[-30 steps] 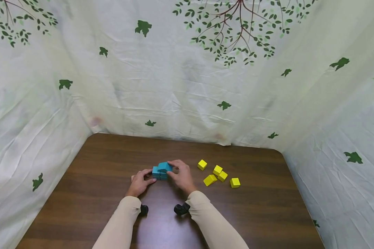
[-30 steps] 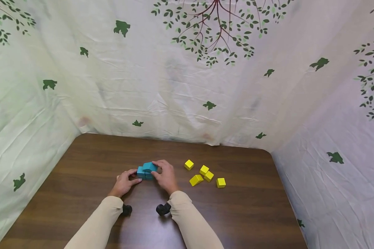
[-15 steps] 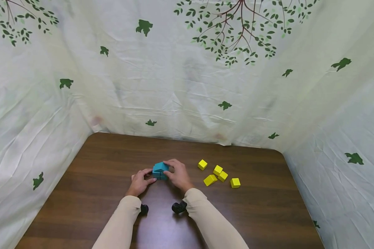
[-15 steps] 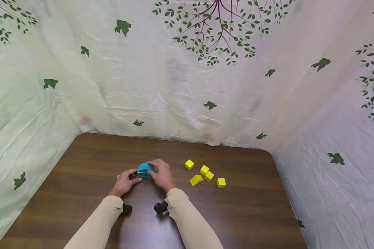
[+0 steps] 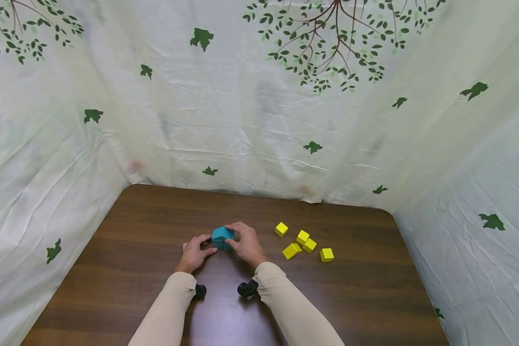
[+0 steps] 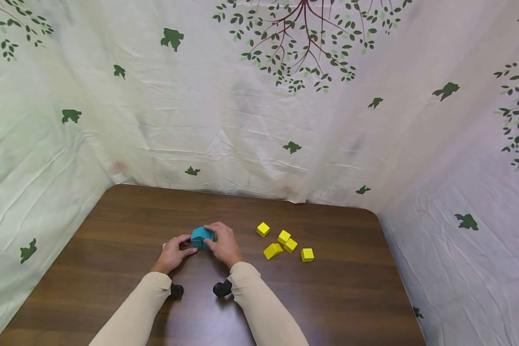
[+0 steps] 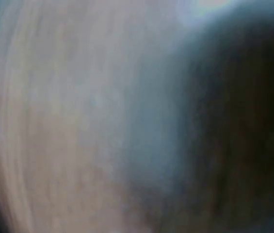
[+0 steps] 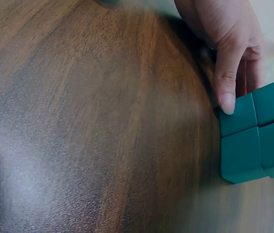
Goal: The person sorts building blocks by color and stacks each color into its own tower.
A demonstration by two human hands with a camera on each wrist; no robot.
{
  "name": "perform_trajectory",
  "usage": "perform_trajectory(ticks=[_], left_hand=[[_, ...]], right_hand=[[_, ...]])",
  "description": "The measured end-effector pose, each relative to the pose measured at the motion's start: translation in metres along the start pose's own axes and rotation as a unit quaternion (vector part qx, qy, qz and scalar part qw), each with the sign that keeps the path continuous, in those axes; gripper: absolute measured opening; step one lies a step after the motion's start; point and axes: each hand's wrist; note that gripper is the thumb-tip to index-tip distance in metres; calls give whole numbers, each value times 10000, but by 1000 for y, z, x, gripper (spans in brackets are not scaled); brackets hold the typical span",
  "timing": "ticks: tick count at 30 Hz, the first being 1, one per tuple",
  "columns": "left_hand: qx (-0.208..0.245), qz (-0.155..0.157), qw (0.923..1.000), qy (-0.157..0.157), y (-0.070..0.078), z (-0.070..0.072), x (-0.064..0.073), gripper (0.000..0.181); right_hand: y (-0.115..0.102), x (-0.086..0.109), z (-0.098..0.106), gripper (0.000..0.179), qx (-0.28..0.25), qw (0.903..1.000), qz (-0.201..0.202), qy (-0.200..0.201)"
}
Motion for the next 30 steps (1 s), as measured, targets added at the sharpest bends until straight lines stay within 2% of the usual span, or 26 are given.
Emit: perform_trajectory(ticks=[6,14,23,30], left_hand=[[-11,-14,10000,-25,1,-1,1,42],[58,-18,10000,29,0,-2,3,44],[157,70,9998,84,0,-1,7,46],[296,4,9996,24,-4,2,21,50]], right_hand=[[3,3,1,40,-70,9999,-11,75],[15,13,10,45,-375,9987,-317,99],[26,28,34,48,-747,9944,-631,388],[46,45,54,45,-861,9907,-800,682]])
Point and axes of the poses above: each hand's wrist, its own x-axis away from the middle knuckle, its own z-axis out of the back of the hand, y = z × x, and after that the axes turned 13 degrees about -y, right-handed
